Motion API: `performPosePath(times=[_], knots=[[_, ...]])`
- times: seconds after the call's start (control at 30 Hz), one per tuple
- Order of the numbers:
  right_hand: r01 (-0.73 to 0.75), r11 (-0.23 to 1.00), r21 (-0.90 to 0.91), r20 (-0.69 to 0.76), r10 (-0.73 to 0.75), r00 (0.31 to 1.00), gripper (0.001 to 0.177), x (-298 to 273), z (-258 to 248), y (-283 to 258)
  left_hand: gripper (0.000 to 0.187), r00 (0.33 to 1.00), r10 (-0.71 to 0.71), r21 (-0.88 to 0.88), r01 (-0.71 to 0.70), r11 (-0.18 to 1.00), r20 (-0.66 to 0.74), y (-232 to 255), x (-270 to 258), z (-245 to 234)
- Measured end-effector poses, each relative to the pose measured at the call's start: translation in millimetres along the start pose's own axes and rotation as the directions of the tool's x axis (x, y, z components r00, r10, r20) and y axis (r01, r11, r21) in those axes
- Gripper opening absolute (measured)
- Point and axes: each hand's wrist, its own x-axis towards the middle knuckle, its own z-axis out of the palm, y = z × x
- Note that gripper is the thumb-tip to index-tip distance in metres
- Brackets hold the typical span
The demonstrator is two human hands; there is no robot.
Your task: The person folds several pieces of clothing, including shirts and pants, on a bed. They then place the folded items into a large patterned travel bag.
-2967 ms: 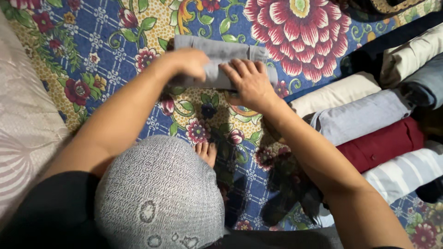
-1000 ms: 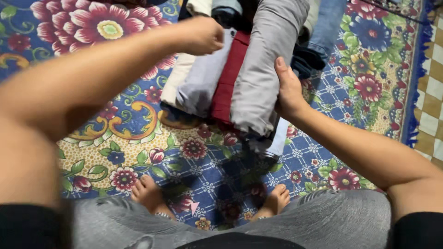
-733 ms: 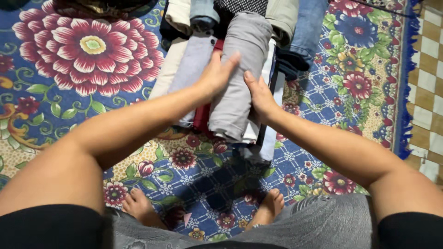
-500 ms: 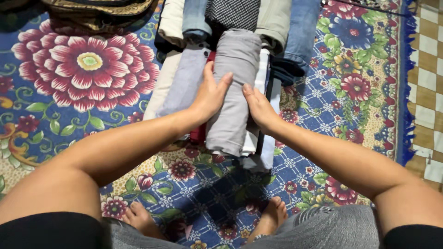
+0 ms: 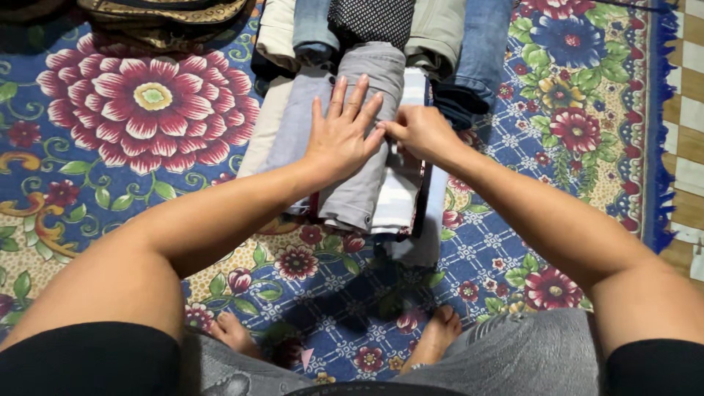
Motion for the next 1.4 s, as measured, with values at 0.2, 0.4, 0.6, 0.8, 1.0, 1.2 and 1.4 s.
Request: performPosePath(times=[0.2, 0.4, 0.6, 0.8, 1.0, 1.2, 1.4], knots=[[0.409, 0.816, -0.409, -0.286, -0.540, 0.792, 0.045, -10.8, -3.5, -1.0, 0.083, 0.993, 0.107, -0.015, -0.106, 0.994, 0.048, 0.7, -12.0, -5.0], [0.464, 0.725, -0.509, -0.250, -0.640, 0.726, 0.048, -3.0, 1.5, 1.3, 0.090, 0.985, 0.138, -0.047, -0.134, 0.990, 0.103, 1.9, -21.0, -4.7], [0.734, 0.570, -0.368, 0.046, -0.778, 0.627, 0.035, -36.3, 0.1, 8.5, 0.077, 0.984, 0.168, -0.062, -0.164, 0.984, 0.055, -6.2, -23.2, 1.7], [0.874, 0.364, -0.323, 0.217, -0.870, 0.443, 0.057, -97.1, 23.9, 19.8, 0.063, 0.983, 0.183, -0.058, -0.183, 0.981, -0.003, -9.4, -27.5, -4.1], [0.789, 0.493, -0.368, 0.202, -0.785, 0.585, 0.054, -132.9, 37.1, 58.1, 0.067, 0.989, 0.147, -0.008, -0.147, 0.989, 0.018, -1.6, -27.4, -4.8], [0.756, 0.479, -0.445, 0.220, -0.760, 0.611, 0.055, -129.0, 31.2, 41.8, 0.071, 0.991, 0.107, 0.071, -0.113, 0.991, 0.079, 19.7, -15.6, 0.0], [0.718, 0.644, -0.264, 0.131, -0.714, 0.688, 0.050, -118.1, 3.0, 21.2, 0.063, 0.993, 0.049, 0.039, -0.054, 0.998, 0.111, 30.3, 5.0, -13.7]])
